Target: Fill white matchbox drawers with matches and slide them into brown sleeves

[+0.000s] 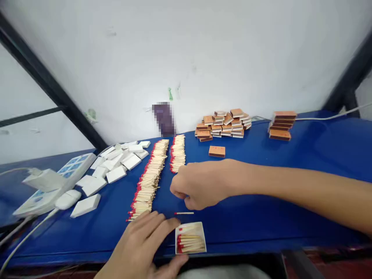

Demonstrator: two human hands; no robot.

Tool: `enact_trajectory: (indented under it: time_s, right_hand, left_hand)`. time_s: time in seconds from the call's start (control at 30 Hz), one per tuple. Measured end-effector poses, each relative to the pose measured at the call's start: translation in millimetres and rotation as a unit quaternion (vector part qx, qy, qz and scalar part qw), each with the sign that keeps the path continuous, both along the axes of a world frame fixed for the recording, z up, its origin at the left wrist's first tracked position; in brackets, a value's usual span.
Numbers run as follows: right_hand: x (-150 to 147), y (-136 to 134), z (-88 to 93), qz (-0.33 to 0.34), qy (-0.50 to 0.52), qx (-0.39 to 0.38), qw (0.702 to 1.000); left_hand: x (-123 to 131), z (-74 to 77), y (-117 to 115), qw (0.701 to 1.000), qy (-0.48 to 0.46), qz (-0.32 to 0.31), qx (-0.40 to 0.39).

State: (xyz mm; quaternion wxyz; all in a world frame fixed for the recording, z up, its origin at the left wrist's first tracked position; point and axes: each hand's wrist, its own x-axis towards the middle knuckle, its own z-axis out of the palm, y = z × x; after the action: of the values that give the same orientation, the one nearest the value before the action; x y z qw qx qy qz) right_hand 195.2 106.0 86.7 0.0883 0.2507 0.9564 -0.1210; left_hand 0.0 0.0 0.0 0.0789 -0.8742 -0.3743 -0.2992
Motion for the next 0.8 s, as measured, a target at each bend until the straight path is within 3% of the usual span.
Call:
enact_trajectory:
  time_s: [0.33,0.57,0.8]
  right_hand:
    - [-7,-1,-10.4,0.048,0.008,-0.040,0.998]
    - [-4,5,-2.2,0.005,-0.041,0.064,0.997]
    - [-4,14,-10.0,0.006,0.016,0.055,0.998]
  left_hand:
    - [3,0.8,0,1.000,0.000,-0.005,-0.023]
    - [2,2.5,0,1.000,-0.003,0.000,-0.010]
    - [2,1.2,0,1.000,0.000,-0.001,-0.009]
